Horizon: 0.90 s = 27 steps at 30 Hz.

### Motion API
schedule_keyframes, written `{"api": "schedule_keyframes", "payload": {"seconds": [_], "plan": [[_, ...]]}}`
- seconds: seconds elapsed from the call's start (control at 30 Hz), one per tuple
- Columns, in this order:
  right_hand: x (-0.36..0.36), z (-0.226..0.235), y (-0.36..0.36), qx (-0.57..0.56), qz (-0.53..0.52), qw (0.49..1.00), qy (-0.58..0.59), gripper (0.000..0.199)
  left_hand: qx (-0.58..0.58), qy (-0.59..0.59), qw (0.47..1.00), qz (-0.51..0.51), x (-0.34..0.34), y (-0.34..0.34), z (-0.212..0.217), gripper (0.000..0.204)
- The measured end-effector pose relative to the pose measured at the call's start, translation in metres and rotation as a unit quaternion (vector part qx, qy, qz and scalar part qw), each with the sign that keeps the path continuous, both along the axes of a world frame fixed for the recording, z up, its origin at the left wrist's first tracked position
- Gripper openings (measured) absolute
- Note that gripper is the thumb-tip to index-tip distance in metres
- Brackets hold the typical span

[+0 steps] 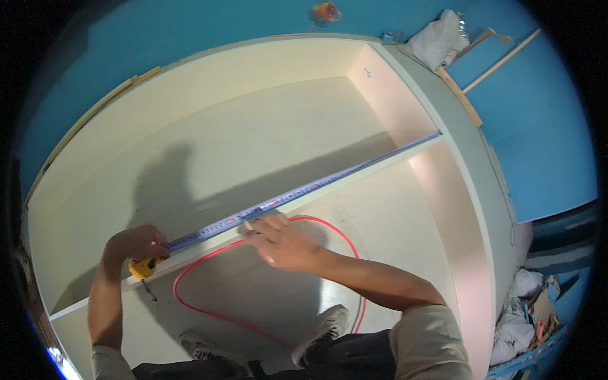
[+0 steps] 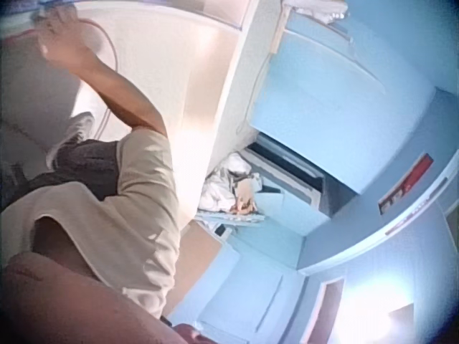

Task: The person measures and marks a white cabinet interior with a tape measure and pencil, then installs wooden dividers using a pneumatic nail gun. The person positions each divider, secures it with nails, and repeats the process for multiple sections.

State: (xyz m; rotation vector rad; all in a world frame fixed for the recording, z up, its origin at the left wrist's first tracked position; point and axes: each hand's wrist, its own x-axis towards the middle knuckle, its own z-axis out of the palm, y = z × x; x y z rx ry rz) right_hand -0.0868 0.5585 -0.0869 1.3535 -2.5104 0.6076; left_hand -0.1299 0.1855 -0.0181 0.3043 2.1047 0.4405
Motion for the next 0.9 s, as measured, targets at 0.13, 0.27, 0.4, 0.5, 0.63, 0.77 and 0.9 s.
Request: {"api": "schedule_keyframes", "payload": {"seconds": [0.13, 0.27, 0.4, 0.5, 0.63, 0.77, 0.9], "plan": [[-0.006, 0.006, -0.018, -0.020, 0.013, 1.000, -0.001, 0.052, 0.017, 0.014, 1.000, -0.007, 0.001, -0.010, -0.019, 0.027], [-0.007, -0.003, -0.022, -0.008, -0.009, 1.000, 0.023, 0.048, 0.015, 0.024, 1.000, 0.000, 0.001, -0.005, -0.014, 0.027], [-0.008, -0.003, -0.030, -0.013, -0.002, 1.000, 0.012, 0.047, -0.016, 0.007, 0.998, 0.054, 0.006, -0.007, -0.012, 0.025], [-0.006, -0.009, -0.029, -0.017, -0.017, 0.999, 0.027, 0.045, -0.008, 0.002, 0.998, 0.057, 0.005, -0.005, -0.008, 0.024], [-0.004, -0.012, -0.025, -0.025, -0.017, 0.999, 0.033, 0.045, -0.015, -0.004, 0.999, 0.039, 0.002, -0.002, -0.008, 0.024], [-0.001, -0.012, -0.028, -0.043, -0.020, 0.999, 0.018, 0.046, -0.007, -0.001, 0.999, 0.045, 0.003, -0.005, -0.010, 0.025], [-0.001, -0.008, -0.029, -0.052, -0.026, 0.998, 0.000, 0.045, 0.027, 0.012, 0.999, 0.018, 0.003, -0.010, -0.014, 0.027]]}}
